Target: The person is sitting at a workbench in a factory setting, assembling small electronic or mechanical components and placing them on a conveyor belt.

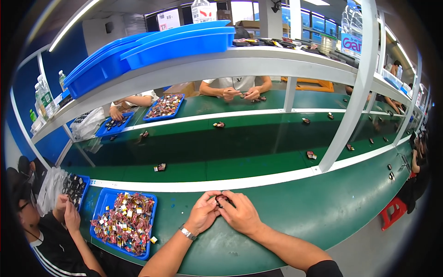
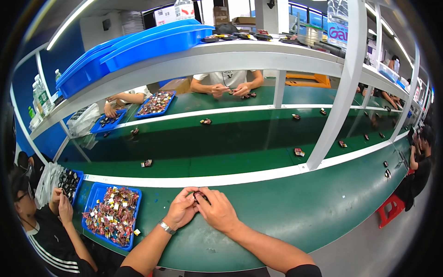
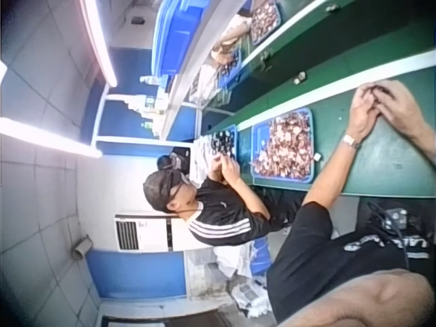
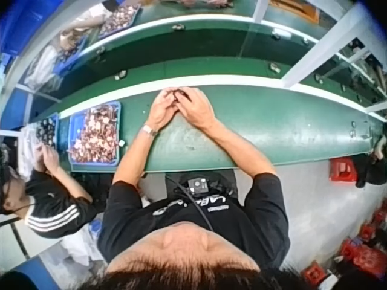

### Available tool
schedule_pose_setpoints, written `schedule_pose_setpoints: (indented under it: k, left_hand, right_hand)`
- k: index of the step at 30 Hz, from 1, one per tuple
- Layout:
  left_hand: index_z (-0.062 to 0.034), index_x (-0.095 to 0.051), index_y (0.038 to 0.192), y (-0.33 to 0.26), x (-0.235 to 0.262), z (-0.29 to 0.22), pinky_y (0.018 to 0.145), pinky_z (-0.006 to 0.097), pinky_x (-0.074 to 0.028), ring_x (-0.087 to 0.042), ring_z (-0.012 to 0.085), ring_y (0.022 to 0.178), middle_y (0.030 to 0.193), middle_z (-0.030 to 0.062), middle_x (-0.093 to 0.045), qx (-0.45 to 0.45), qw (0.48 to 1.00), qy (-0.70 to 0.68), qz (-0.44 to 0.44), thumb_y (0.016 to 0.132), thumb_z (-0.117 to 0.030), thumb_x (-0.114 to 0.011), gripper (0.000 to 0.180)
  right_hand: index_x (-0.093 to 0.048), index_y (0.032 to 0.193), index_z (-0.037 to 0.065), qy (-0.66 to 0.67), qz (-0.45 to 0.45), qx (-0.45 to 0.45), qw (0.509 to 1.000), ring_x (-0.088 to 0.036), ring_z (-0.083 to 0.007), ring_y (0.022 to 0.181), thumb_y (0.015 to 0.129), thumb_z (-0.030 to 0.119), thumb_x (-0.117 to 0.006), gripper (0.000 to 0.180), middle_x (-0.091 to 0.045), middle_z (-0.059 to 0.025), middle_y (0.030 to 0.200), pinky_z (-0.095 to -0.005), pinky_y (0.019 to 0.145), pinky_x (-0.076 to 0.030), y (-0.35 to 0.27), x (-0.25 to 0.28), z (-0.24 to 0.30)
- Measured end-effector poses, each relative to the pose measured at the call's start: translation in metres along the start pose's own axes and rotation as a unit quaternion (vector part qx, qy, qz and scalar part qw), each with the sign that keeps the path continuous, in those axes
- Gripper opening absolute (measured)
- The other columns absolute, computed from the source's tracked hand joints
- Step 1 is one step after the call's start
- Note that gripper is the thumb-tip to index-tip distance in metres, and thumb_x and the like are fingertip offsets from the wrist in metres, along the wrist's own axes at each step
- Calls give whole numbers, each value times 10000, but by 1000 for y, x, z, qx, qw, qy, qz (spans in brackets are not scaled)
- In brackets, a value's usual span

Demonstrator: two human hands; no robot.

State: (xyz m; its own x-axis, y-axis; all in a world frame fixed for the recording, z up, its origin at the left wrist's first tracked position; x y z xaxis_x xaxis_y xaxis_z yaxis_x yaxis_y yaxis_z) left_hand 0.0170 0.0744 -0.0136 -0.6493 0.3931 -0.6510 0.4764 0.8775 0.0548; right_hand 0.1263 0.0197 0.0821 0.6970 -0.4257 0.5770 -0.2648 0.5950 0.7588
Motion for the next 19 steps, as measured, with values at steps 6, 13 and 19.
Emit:
schedule_pose_setpoints:
  k: [6, 13, 19]
  left_hand:
    - [-8, -530, 1214, 5, 9, -16, 931, 389, -528, -633, 273, 1127, 1267, 186, -616, -125, 979, 138, -86, 968, -23, -517, 247]
    - [-1, -615, 898, -6, 10, -56, 648, 230, -458, -542, 61, 703, 774, 9, -606, -221, 876, 393, -171, 928, -72, -592, 81]
    - [-19, -578, 771, -22, 38, -84, 516, 282, -384, -464, 149, 514, 592, 7, -553, -264, 799, 440, -315, 890, -106, -638, 159]
  right_hand:
    - [-690, 1049, 62, -30, -41, -107, 993, -620, -313, 995, 718, 43, -780, 343, -609, -126, 1176, -395, 839, -539, 10, 3, -92]
    - [-619, 1208, 49, -120, 17, -210, 970, -588, -334, 1047, 746, 136, -779, 497, -632, -121, 1117, -435, 894, -486, 32, -32, -165]
    - [-599, 1233, 47, 34, 121, -210, 970, -533, -291, 1146, 755, 176, -789, 531, -564, -121, 1250, -454, 939, -443, 49, -90, -131]
Point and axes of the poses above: each hand's wrist, its own y-axis towards the middle knuckle, its own x-axis out of the back of the hand, z = x × y, the point moved 9 cm from there along y, towards the middle knuckle
